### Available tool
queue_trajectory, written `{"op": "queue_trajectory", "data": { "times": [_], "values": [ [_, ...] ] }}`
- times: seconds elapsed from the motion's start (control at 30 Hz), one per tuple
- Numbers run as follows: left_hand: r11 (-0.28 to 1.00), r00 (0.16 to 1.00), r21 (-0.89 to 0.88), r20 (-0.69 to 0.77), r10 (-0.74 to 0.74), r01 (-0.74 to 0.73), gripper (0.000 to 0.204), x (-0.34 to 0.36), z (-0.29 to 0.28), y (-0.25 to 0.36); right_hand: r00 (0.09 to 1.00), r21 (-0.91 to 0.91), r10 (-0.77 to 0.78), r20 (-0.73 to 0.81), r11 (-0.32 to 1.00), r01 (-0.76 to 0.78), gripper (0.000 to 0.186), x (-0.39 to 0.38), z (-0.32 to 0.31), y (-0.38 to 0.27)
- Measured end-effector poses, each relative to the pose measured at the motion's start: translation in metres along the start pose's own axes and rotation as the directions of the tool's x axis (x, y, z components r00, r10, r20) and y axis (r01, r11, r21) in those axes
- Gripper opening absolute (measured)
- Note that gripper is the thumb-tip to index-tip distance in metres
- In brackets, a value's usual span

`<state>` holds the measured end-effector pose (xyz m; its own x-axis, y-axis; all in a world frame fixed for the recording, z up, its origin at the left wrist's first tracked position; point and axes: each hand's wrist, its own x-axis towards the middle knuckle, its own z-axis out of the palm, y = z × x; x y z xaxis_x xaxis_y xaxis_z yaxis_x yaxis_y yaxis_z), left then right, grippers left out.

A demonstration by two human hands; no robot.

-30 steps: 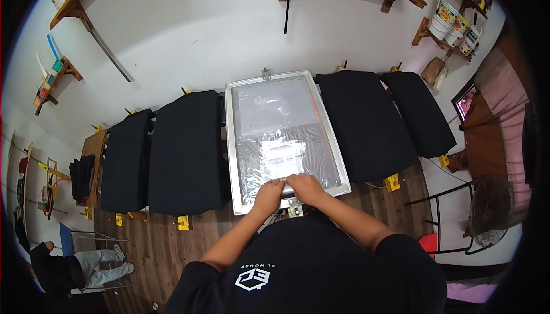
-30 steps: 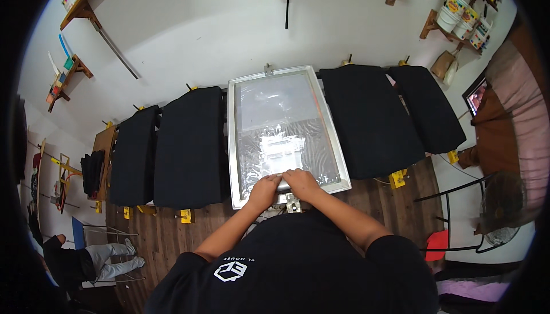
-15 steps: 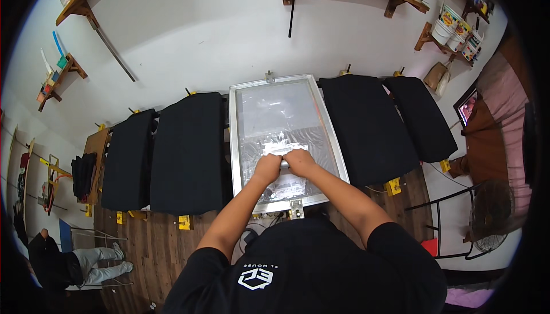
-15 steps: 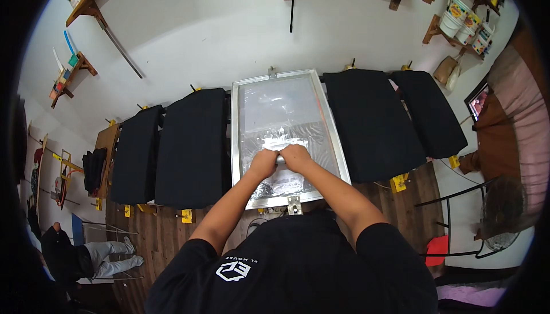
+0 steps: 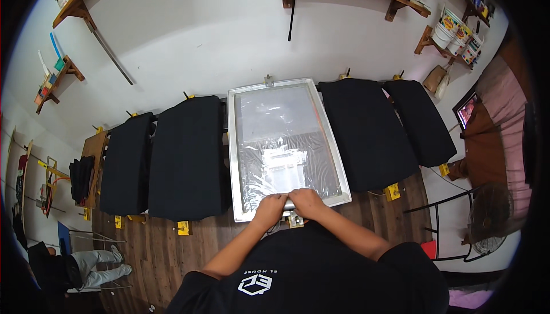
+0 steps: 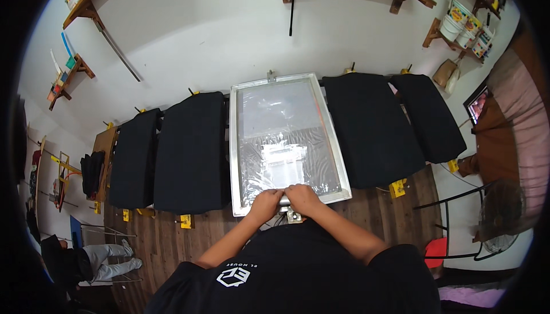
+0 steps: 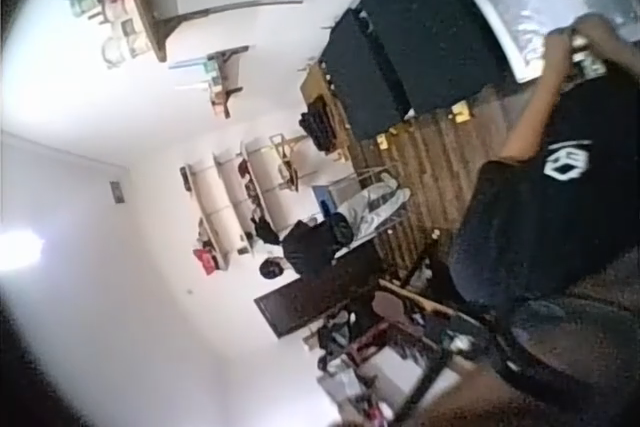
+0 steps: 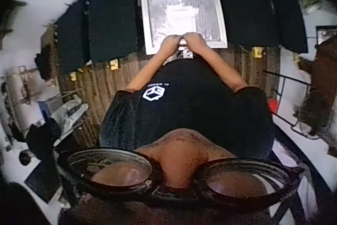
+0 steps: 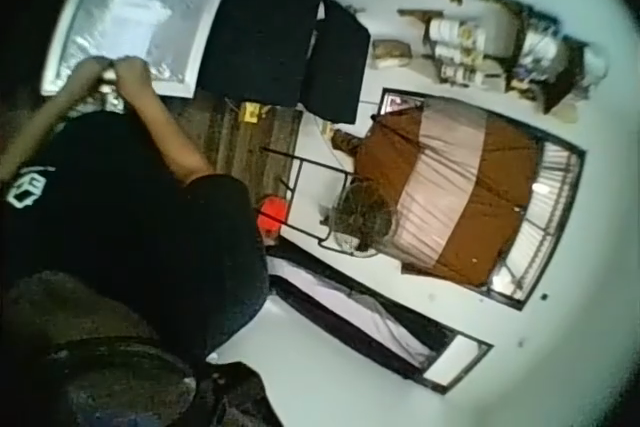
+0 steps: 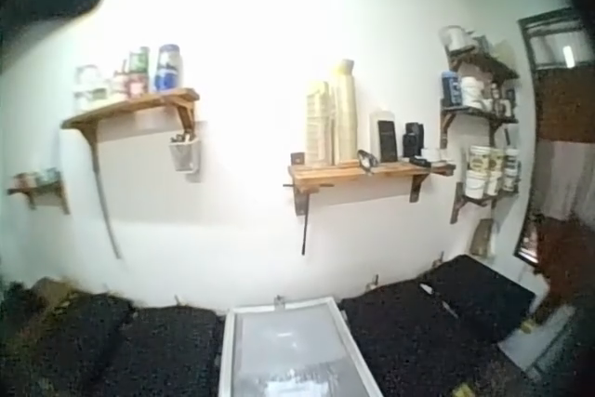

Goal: The person is aligning a screen over a t-shirt and applying ink for screen printing.

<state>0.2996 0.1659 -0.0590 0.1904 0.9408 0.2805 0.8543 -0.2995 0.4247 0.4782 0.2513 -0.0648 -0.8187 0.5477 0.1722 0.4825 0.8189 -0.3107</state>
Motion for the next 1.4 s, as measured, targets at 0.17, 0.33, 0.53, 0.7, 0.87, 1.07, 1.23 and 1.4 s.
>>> {"op": "queue_trajectory", "data": {
  "times": [0.17,0.33,0.53,0.7,0.87,1.07,1.23,1.4],
  "values": [
    [0.996,0.974,0.066,0.216,-0.07,0.057,0.018,0.026,-0.027,-0.008,0.968,-0.05,0.098,0.23,0.995,-0.089,0.026,0.025,-0.032,0.002],
    [0.995,0.997,0.09,0.057,-0.052,0.046,0.016,0.063,-0.033,-0.034,0.985,-0.096,0.08,0.154,0.993,-0.066,0.023,0.068,-0.048,0.021],
    [0.992,0.999,0.124,-0.053,-0.002,0.008,0.028,0.072,-0.005,-0.065,0.999,-0.103,-0.016,-0.032,0.995,0.013,0.024,0.084,-0.025,0.034],
    [0.99,0.992,0.126,-0.096,0.083,-0.07,0.055,0.034,0.009,-0.044,0.986,-0.006,-0.054,-0.155,0.999,0.054,0.032,0.045,0.004,0.029],
    [0.998,0.999,0.054,-0.034,0.027,-0.025,0.06,-0.002,0.01,-0.022,0.995,0.024,0.0,-0.101,1.0,0.003,0.044,0.009,0.011,0.005],
    [0.998,0.999,-0.028,-0.001,0.05,-0.05,0.049,-0.015,-0.002,-0.011,1.0,0.026,0.002,-0.008,1.0,-0.002,0.041,-0.005,0.0,-0.011],
    [0.994,0.965,-0.054,0.249,-0.081,0.098,0.022,0.033,-0.035,-0.025,0.962,-0.026,0.119,0.246,0.993,-0.117,0.029,0.036,-0.047,0.001],
    [0.995,0.983,0.035,0.156,-0.102,0.098,0.017,0.092,-0.045,-0.065,0.979,-0.086,0.115,0.166,0.991,-0.101,0.025,0.1,-0.064,0.032]
  ]
}}
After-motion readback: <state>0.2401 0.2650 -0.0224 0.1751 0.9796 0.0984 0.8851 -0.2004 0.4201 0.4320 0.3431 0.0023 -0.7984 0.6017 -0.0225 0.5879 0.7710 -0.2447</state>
